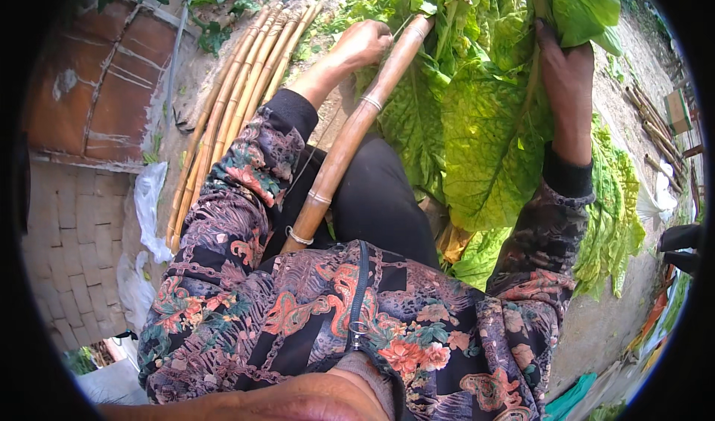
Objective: The person sits on the ground and repeatedly gathers leafy green vegetables, wraps them around a bamboo stick, and secures them with a thin string. The person ties the string around the bundle and places the completed bundle aside.
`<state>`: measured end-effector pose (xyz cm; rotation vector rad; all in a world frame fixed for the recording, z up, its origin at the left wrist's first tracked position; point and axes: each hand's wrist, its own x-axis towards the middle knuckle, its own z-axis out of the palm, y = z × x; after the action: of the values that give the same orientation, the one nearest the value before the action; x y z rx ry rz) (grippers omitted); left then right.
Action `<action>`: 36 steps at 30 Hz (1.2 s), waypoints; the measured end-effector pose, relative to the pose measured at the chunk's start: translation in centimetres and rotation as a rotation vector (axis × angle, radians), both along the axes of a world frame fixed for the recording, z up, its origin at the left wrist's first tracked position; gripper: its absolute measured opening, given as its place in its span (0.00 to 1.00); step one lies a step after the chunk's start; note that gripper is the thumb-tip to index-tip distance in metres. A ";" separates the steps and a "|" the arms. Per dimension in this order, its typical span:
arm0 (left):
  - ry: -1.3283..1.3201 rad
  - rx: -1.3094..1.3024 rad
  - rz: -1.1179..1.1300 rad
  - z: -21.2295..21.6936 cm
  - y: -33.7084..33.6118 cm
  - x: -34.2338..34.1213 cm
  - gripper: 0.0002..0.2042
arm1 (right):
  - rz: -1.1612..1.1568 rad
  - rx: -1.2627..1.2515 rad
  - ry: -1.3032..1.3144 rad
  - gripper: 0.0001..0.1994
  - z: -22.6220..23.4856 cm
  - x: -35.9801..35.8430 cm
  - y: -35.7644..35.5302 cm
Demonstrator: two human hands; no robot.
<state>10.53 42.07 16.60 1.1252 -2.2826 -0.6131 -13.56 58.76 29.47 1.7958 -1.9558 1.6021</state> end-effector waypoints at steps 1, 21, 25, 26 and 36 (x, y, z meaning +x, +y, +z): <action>0.037 0.193 -0.063 2.1 0.9 0.5 0.15 | 0.021 -0.028 0.153 0.19 -1.0 -0.4 -1.5; -0.165 -0.483 -0.453 14.7 8.5 -5.2 0.09 | 0.139 0.112 0.546 0.10 -9.7 3.1 -8.9; -0.140 -0.382 -0.188 14.0 -5.6 -4.3 0.10 | 0.253 0.211 0.522 0.10 -11.9 3.0 -10.2; -0.080 -0.252 -0.246 10.8 -9.6 -2.6 0.11 | 0.355 0.149 0.290 0.12 -11.8 3.2 -10.0; 0.271 0.331 0.098 -4.1 -10.0 -0.6 0.08 | 0.147 -0.054 -0.513 0.20 -13.0 3.7 -13.3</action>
<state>9.97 32.05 12.53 1.2114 -1.9286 -1.0634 -9.84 45.46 16.43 1.6614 -1.9577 2.3308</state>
